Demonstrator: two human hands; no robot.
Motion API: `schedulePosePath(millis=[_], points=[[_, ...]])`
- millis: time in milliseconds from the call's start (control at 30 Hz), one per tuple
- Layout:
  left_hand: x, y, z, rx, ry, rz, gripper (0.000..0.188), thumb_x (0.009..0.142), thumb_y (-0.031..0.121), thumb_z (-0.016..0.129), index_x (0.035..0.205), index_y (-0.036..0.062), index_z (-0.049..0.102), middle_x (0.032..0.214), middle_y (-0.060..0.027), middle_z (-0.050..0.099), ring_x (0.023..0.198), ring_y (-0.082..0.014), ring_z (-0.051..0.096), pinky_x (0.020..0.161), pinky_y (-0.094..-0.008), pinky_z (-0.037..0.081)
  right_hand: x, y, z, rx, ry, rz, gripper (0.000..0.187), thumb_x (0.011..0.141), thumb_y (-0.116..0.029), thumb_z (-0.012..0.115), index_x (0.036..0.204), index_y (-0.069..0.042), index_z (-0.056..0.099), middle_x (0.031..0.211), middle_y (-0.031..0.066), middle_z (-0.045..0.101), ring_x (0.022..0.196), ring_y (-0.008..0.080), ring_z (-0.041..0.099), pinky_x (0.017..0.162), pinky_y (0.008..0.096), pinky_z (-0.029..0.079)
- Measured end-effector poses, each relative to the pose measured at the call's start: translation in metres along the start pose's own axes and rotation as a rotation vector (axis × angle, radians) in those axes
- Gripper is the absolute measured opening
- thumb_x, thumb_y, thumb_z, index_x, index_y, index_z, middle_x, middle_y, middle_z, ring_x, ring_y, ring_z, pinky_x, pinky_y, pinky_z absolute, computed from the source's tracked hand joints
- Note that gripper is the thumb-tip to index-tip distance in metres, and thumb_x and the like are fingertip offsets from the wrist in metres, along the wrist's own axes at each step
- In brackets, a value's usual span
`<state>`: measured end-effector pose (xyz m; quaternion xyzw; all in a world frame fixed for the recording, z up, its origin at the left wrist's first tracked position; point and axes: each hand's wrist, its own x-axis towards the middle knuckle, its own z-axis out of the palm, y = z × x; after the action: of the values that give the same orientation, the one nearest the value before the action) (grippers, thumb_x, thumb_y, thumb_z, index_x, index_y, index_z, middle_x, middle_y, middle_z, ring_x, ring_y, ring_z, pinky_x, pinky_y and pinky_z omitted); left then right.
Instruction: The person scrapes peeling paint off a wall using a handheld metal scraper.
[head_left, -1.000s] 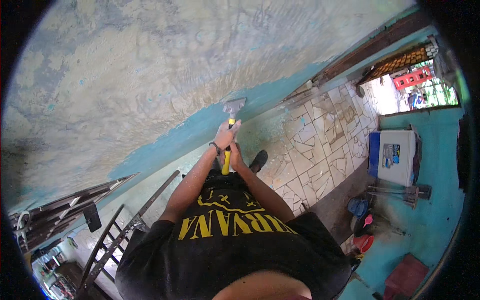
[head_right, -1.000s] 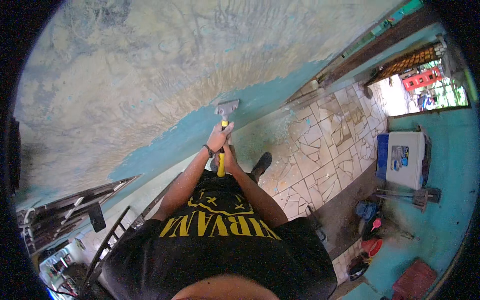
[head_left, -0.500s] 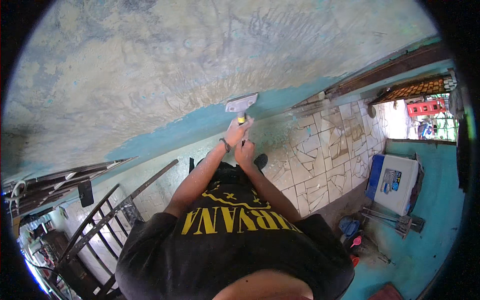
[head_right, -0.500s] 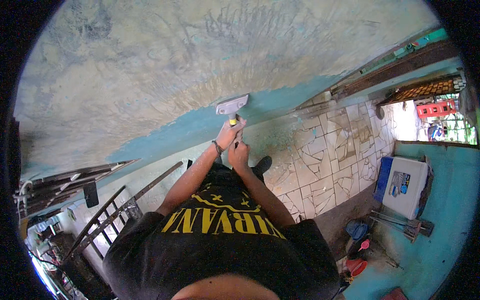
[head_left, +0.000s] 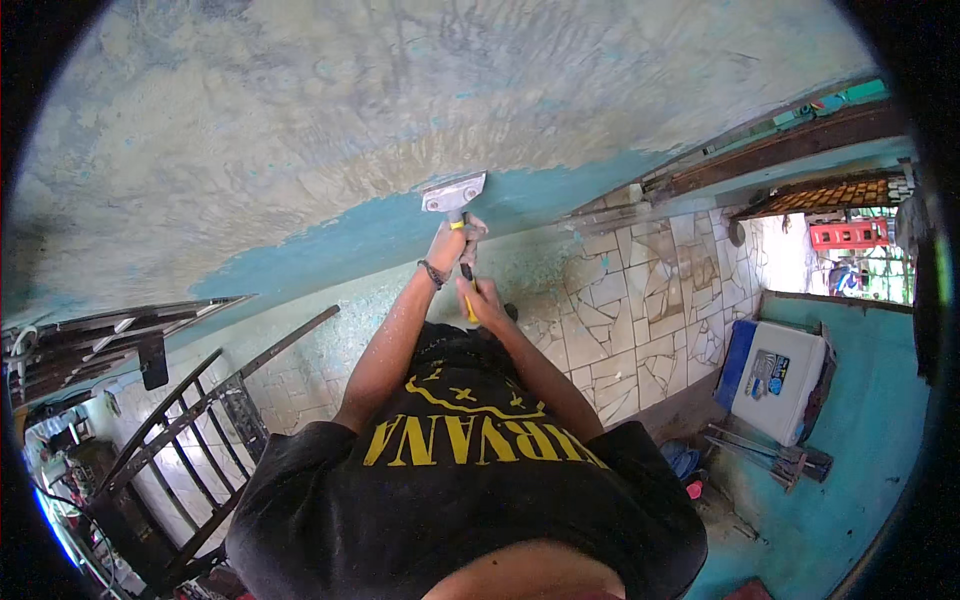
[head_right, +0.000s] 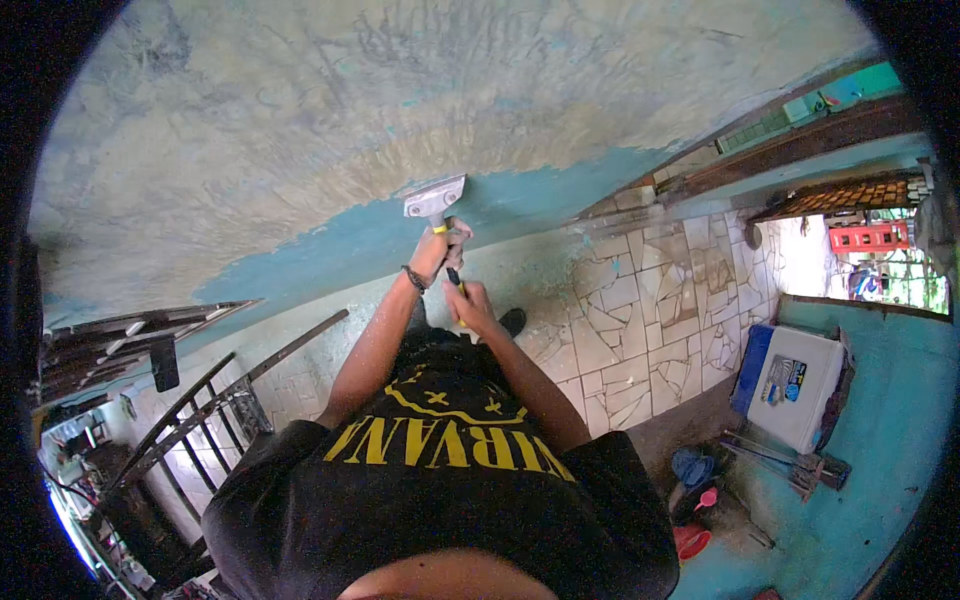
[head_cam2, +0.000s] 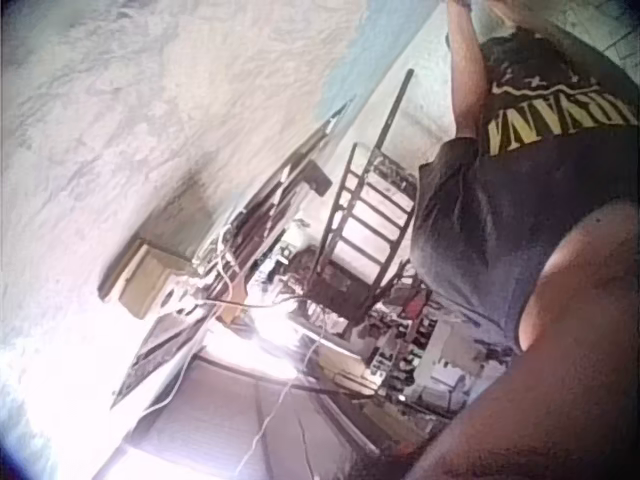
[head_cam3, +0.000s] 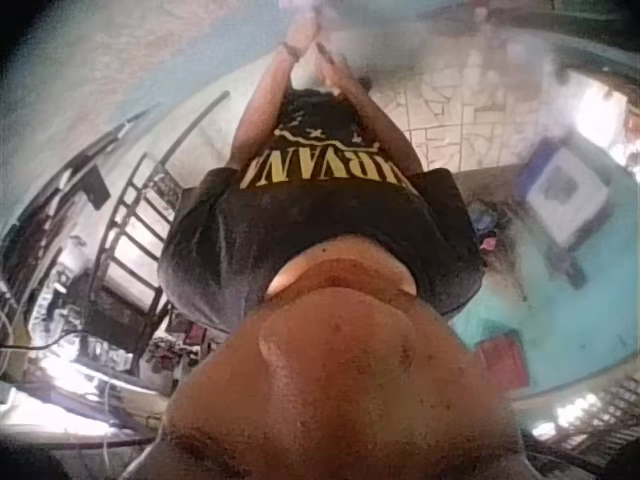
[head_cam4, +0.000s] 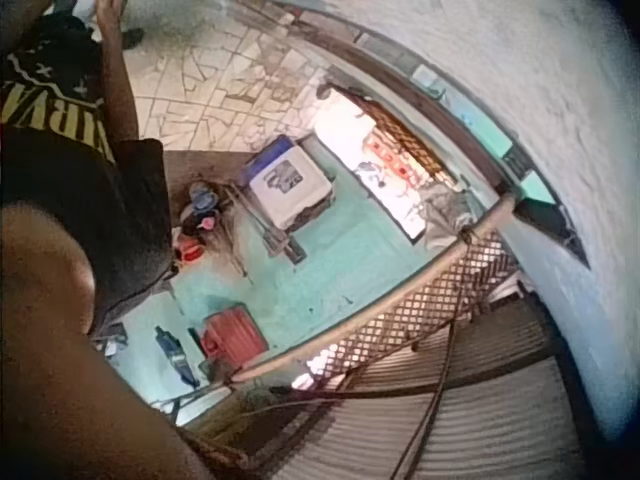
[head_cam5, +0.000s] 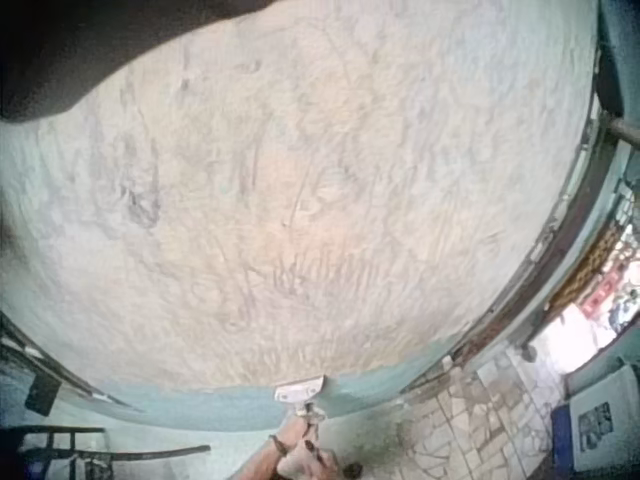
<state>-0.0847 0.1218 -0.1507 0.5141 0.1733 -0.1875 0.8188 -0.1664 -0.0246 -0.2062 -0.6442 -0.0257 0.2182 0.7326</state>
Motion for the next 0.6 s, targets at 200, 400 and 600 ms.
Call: schedulePosePath(millis=[200, 400, 600], points=[[0.004, -0.006, 0.015, -0.017, 0.057, 0.098, 0.006, 0.098, 0.008, 0.062, 0.099, 0.0044, 0.067, 0.056, 0.0013, 0.045, 0.040, -0.0112, 0.040, 0.041, -0.0304, 0.035, 0.003, 0.039, -0.017, -0.452, 0.131, 0.260, 0.046, 0.098, -0.034, 0.077, 0.069, -0.002, 0.061, 0.058, 0.0079, 0.061, 0.052, 0.0222, 0.062, 0.052, 0.0412, 0.046], [-0.019, 0.046, 0.053, 0.083, -0.001, 0.209, 0.016, 0.096, 0.004, 0.055, 0.107, 0.0006, 0.065, 0.056, 0.0016, 0.042, 0.043, -0.0113, 0.036, 0.044, -0.0296, 0.033, -0.001, -0.014, -0.001, -0.552, 0.357, 0.026, 0.046, 0.094, -0.028, 0.077, 0.070, 0.009, 0.063, 0.061, 0.0284, 0.061, 0.057, 0.0412, 0.065, 0.062, 0.0540, 0.048], [0.001, -0.007, 0.026, -0.052, -0.001, 0.073, 0.019, 0.092, 0.007, 0.051, 0.104, 0.0000, 0.064, 0.056, 0.0011, 0.041, 0.041, -0.0124, 0.035, 0.042, -0.0317, 0.034, -0.016, 0.015, -0.023, -0.508, 0.133, 0.073, 0.042, 0.094, -0.027, 0.077, 0.068, 0.004, 0.064, 0.055, 0.0169, 0.062, 0.050, 0.0300, 0.065, 0.052, 0.0458, 0.049]])
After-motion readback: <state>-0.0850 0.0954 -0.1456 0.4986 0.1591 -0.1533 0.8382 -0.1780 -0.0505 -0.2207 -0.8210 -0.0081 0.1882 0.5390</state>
